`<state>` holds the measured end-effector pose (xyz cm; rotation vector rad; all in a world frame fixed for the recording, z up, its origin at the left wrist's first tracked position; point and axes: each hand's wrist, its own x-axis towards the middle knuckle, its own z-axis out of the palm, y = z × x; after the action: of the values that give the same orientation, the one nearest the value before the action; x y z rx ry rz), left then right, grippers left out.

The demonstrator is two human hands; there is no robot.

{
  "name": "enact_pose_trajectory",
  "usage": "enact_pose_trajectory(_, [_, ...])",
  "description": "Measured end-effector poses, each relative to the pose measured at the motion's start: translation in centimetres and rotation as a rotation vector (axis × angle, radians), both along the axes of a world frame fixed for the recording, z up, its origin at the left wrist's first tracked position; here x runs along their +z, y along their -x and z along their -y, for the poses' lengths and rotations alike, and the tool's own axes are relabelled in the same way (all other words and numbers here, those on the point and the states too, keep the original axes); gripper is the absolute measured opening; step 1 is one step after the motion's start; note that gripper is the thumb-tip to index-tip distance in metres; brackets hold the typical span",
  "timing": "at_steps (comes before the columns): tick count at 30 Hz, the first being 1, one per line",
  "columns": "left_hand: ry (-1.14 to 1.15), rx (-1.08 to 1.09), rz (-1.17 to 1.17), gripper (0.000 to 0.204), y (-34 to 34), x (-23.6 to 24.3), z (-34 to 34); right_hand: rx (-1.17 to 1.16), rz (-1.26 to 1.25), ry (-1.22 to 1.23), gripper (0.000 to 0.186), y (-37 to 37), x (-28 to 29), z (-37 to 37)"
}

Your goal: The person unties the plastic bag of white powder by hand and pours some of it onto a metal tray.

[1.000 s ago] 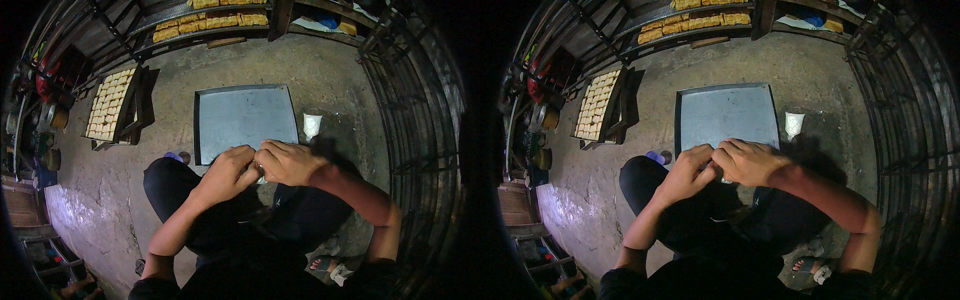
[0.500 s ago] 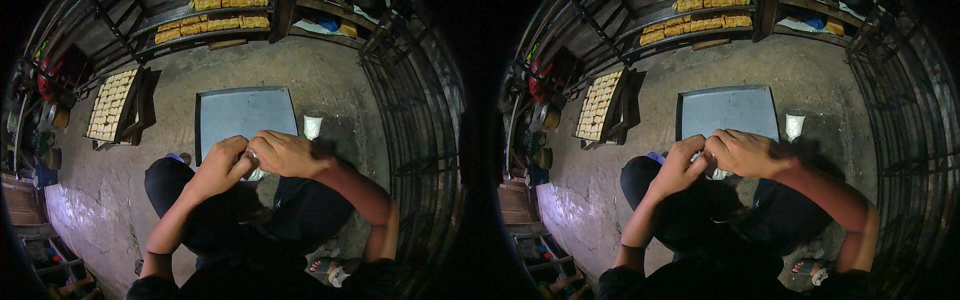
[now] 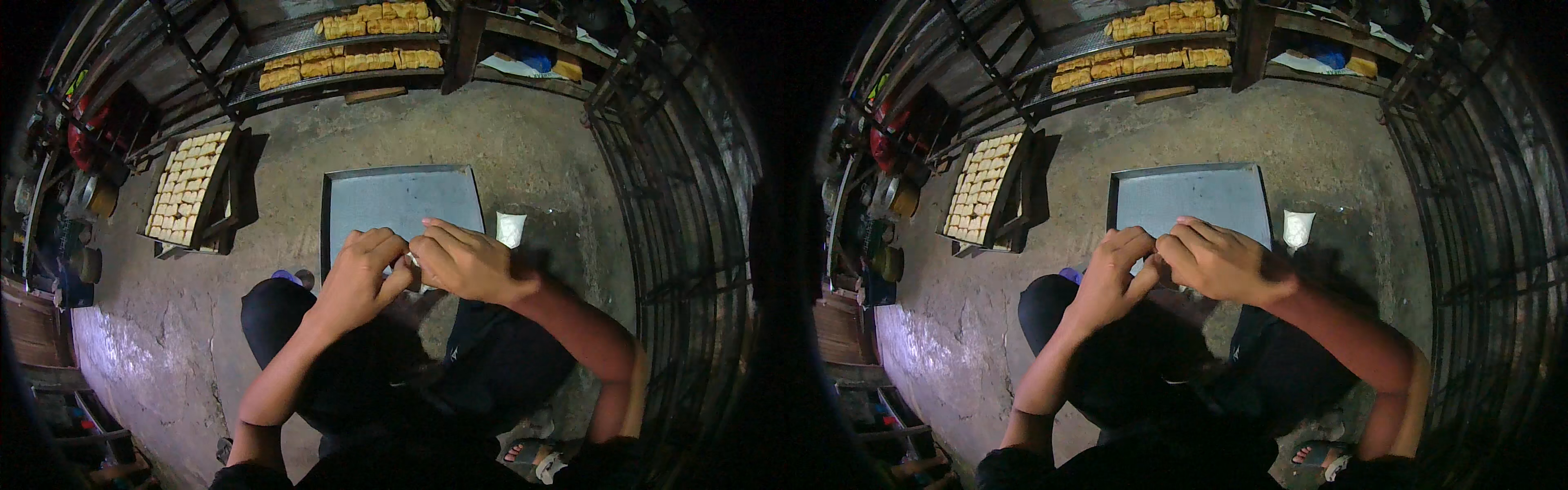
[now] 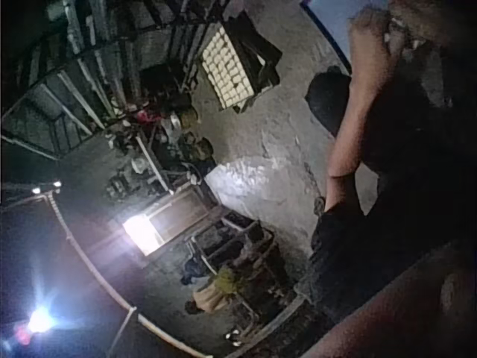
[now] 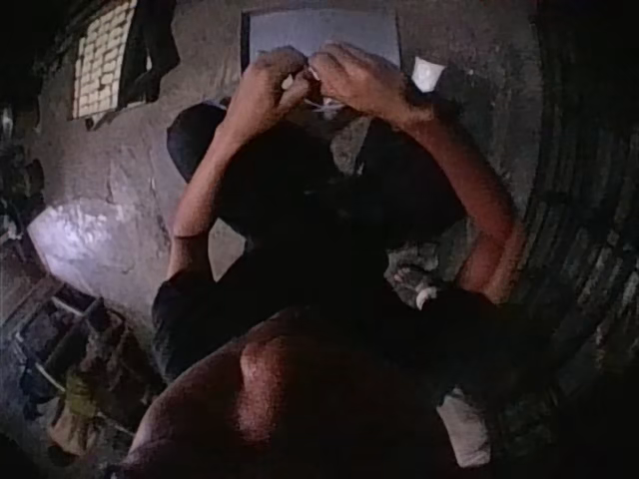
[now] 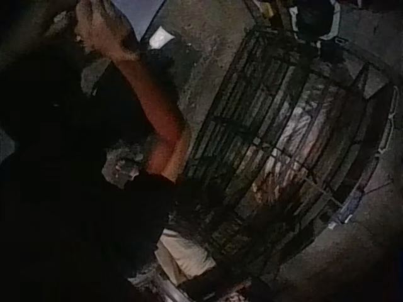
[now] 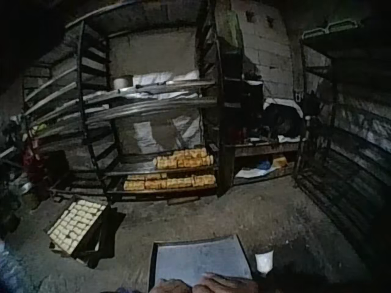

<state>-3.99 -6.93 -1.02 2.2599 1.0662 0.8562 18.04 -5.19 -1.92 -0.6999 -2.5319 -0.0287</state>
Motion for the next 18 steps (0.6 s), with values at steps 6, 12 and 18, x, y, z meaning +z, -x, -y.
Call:
enact_pose_trajectory(6, [0.144,0.029,0.057,0.014,-0.2,-0.6,-0.1,-0.018,-0.049,0.098,0.028,0.3,0.1,-0.2])
enact_pose_trajectory(12, [0.105,-0.012,0.071,0.013,-0.6,-0.6,-0.2,-0.050,0.062,0.201,0.034,0.3,-0.6,-0.2])
enact_pose_trajectory(18, [0.097,-0.009,0.107,0.011,-0.3,-0.6,-0.5,-0.019,0.061,0.120,0.033,0.2,0.7,-0.7])
